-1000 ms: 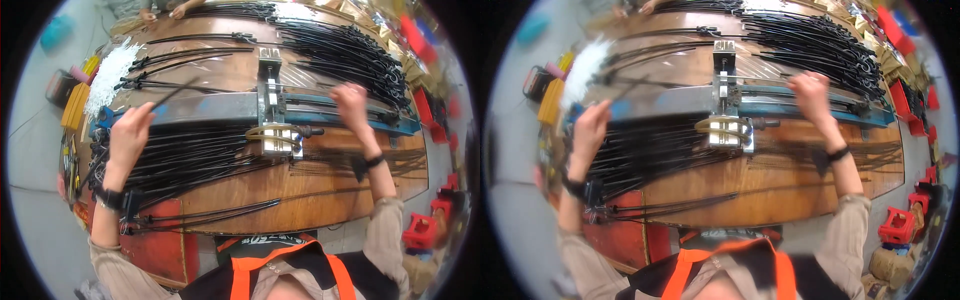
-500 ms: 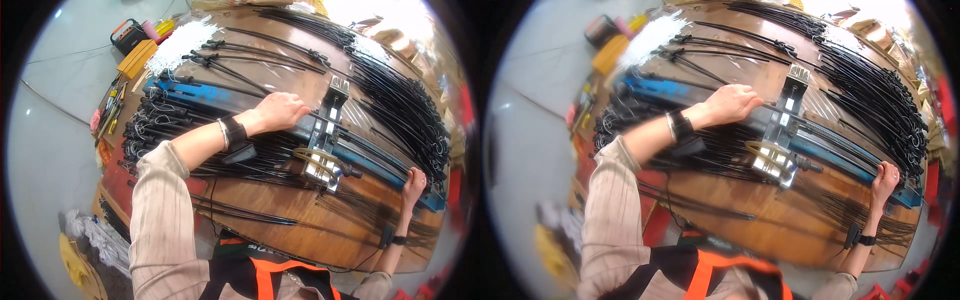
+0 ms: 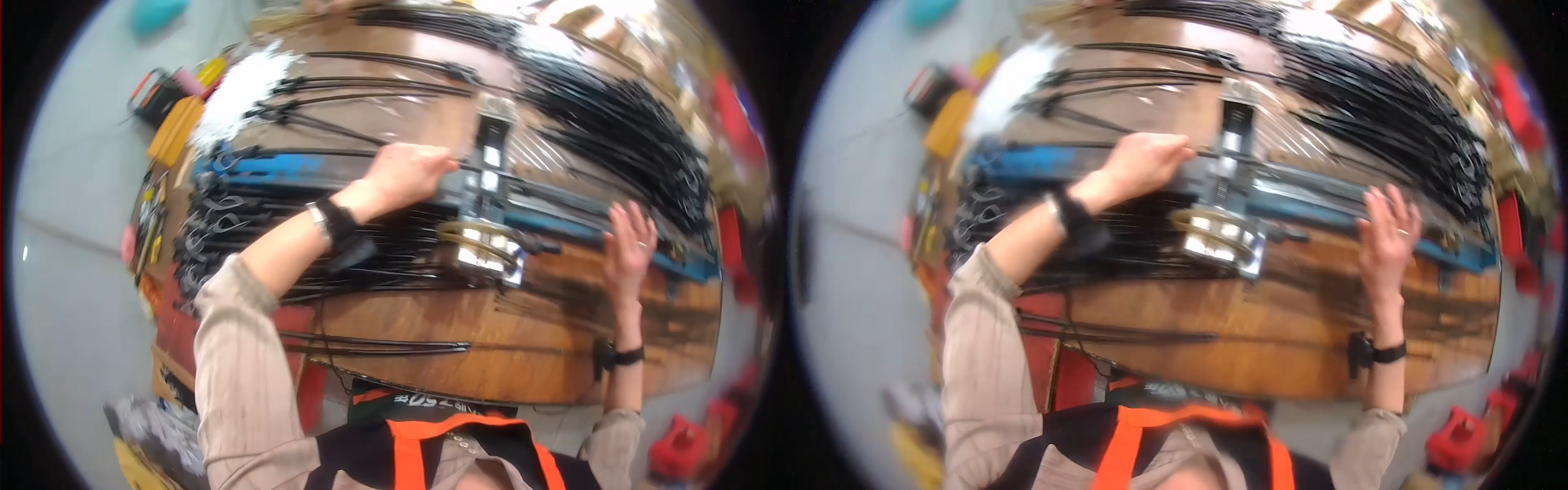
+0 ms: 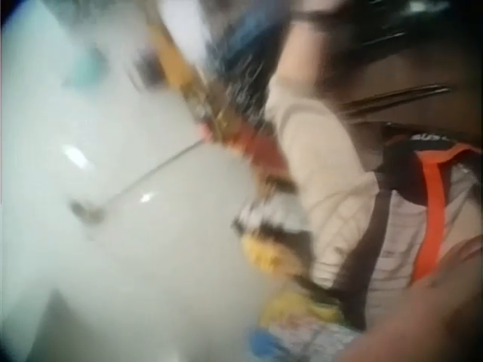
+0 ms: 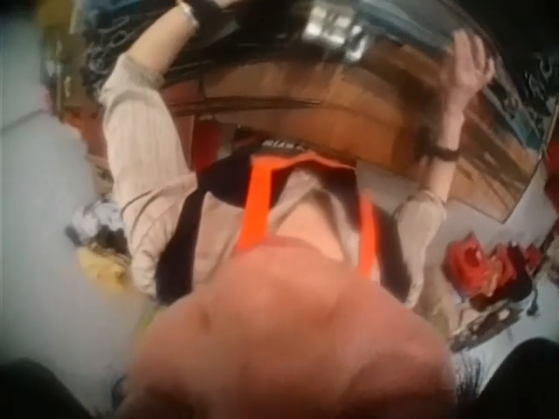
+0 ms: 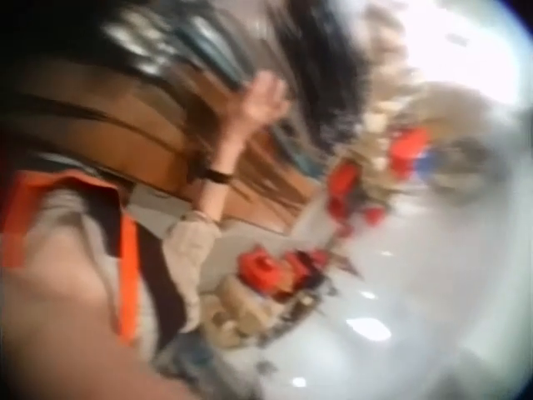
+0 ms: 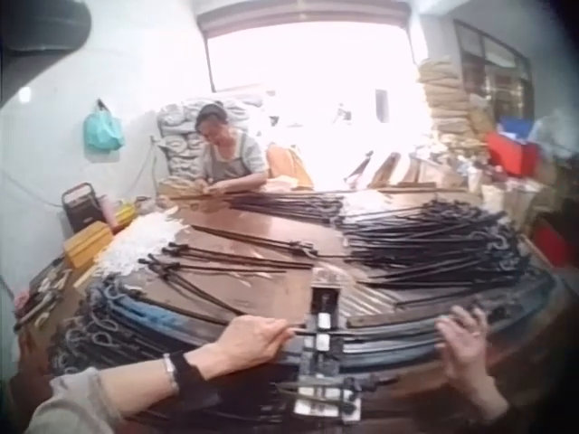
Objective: Sorting and aligning metal rods on a workbench jig.
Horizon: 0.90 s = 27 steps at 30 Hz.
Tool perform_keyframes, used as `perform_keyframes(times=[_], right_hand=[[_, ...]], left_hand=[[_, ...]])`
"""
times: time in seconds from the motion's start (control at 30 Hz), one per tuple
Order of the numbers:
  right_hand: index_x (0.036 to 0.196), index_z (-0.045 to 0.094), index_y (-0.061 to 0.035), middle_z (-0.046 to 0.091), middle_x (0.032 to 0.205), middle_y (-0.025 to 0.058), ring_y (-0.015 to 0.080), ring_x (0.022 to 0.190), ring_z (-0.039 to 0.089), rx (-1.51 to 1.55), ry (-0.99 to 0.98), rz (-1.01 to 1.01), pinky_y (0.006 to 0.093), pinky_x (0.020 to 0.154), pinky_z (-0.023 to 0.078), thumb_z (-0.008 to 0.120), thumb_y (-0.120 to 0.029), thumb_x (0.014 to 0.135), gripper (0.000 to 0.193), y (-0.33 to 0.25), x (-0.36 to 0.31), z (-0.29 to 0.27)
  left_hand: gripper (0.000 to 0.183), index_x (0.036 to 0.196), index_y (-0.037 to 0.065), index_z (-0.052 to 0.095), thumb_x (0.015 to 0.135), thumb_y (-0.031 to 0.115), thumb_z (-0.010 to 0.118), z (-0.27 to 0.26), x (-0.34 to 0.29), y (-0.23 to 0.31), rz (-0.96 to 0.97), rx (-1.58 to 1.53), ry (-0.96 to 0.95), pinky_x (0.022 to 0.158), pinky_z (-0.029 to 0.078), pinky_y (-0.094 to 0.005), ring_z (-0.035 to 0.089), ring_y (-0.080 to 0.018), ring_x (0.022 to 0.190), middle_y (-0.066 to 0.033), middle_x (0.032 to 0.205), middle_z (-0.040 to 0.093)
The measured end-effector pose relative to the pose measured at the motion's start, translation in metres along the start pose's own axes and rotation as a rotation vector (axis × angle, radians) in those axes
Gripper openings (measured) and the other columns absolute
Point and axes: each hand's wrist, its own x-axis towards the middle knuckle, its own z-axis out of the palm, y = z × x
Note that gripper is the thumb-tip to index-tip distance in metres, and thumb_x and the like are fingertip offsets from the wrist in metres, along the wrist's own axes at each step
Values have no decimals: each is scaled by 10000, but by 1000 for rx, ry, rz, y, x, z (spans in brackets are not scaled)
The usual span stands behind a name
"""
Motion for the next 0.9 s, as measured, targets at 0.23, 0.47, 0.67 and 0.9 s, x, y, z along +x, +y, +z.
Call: perform_keyframes(times=[0.23, 0.47, 0.67, 0.9], right_hand=[[1139, 675, -78, 697, 1074, 52, 241, 1065, 618, 202, -45, 50, 410, 963, 355, 657, -128, 898, 247, -40, -29, -8], [1080, 664, -52, 672, 937, 77, 255, 911, 617, 503, -116, 115, 366, 843, 424, 637, -119, 918, 177, -67, -10, 13], [1048, 647, -19, 634, 846, 91, 240, 713, 596, 811, -158, 284, 298, 645, 460, 641, -108, 921, 155, -72, -19, 20], [1011, 648, -48, 633, 843, 83, 228, 717, 603, 843, -456, 467, 316, 650, 472, 629, -100, 911, 115, -76, -20, 20]], left_hand=[[195, 861, 111, 612, 956, 275, 566, -3, 9, 7, -57, 118, -49, 612, 521, -462, 666, -355, 726, -143, 755, 667], [196, 860, 100, 589, 955, 270, 565, 0, 6, 9, -35, 127, -37, 604, 502, -458, 652, -356, 712, -142, 749, 658], [189, 840, 94, 575, 952, 246, 576, 6, 7, 12, 3, 86, -13, 617, 496, -451, 650, -346, 717, -133, 744, 655], [116, 923, 115, 580, 907, 222, 619, -3, 3, -39, 281, 241, 148, 656, 499, -417, 645, -294, 771, -79, 835, 654]])
